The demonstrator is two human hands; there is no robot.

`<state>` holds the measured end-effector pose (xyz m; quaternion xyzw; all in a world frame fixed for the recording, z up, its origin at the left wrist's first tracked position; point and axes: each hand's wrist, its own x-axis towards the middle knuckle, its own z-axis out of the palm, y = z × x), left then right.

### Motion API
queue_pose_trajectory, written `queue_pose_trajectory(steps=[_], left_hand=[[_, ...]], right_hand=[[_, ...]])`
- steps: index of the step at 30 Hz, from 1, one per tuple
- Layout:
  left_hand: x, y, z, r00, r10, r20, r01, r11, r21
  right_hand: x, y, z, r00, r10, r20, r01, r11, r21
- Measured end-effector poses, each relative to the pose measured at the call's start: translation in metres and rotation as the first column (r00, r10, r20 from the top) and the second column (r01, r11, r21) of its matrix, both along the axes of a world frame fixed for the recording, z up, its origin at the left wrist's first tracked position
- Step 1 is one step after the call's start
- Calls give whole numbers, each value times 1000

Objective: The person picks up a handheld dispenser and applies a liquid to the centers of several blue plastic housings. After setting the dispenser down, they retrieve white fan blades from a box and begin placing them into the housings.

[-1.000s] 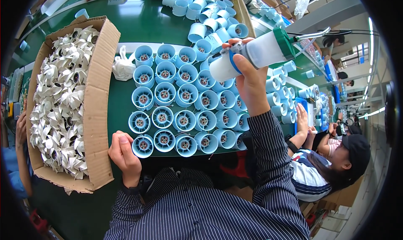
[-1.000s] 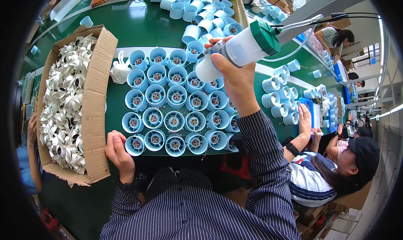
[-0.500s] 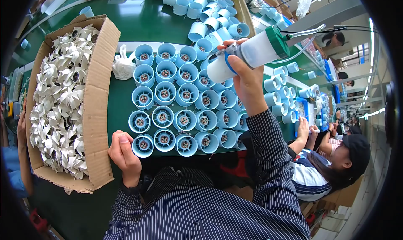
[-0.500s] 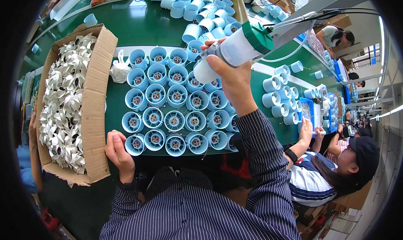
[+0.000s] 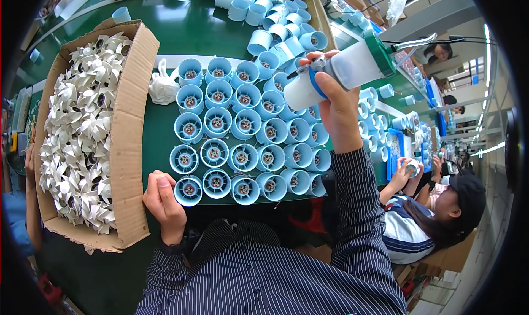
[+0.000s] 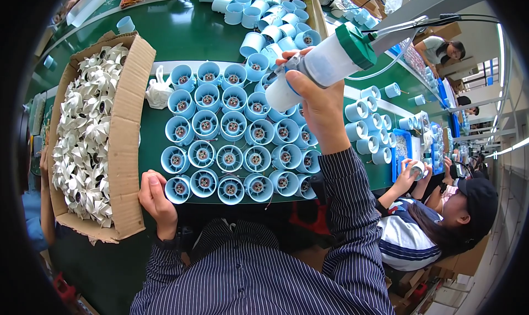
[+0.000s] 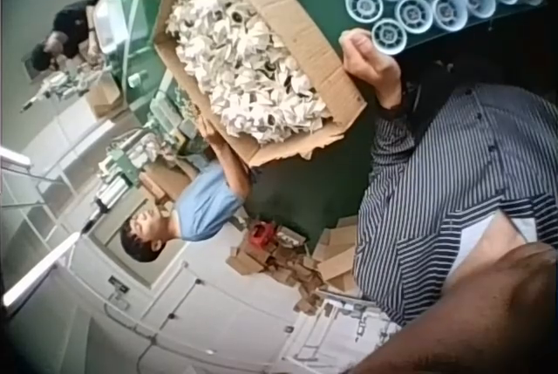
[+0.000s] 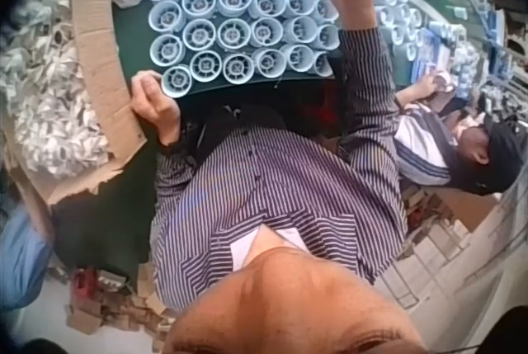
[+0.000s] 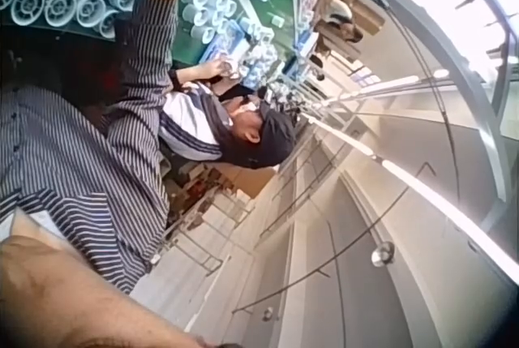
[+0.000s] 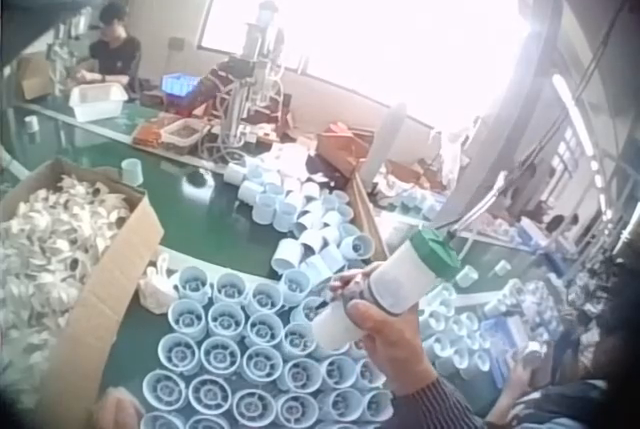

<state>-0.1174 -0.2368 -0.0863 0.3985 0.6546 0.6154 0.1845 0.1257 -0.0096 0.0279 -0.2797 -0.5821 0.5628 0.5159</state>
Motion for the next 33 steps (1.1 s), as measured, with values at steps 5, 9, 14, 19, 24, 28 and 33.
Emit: queue_pose_trajectory(steps=[5,9,14,19,24,28,33], left_hand=[[-2,-1,-2,1000,5,-24,-5,1000,10],[-3,-1,-4,999,5,-42,-4,1000,22],[0,-1,-1,1000,-4,-6,4,1000,-15],[0,-1,-1,1000,-2,1,2,1000,-13],[1,0,-2,1000,3,-2,-3,1000,-6],[0,0,-4,1000,7,-14,-7,1000,4],[1,0,-3,1000,7,-11,-7,1000,-9]], right_hand=[[4,-8,4,1000,5,-14,-5,1000,-9],[6,-20,6,999,35,-20,-35,999,-15],[6,-28,-4,996,88,-26,-89,995,-48],[4,-30,-16,991,130,-12,-130,991,-40],[5,-32,-20,993,120,-15,-120,991,-54],[7,-32,-24,993,116,-27,-118,992,-52],[8,-33,-26,994,107,-39,-108,993,-45]])
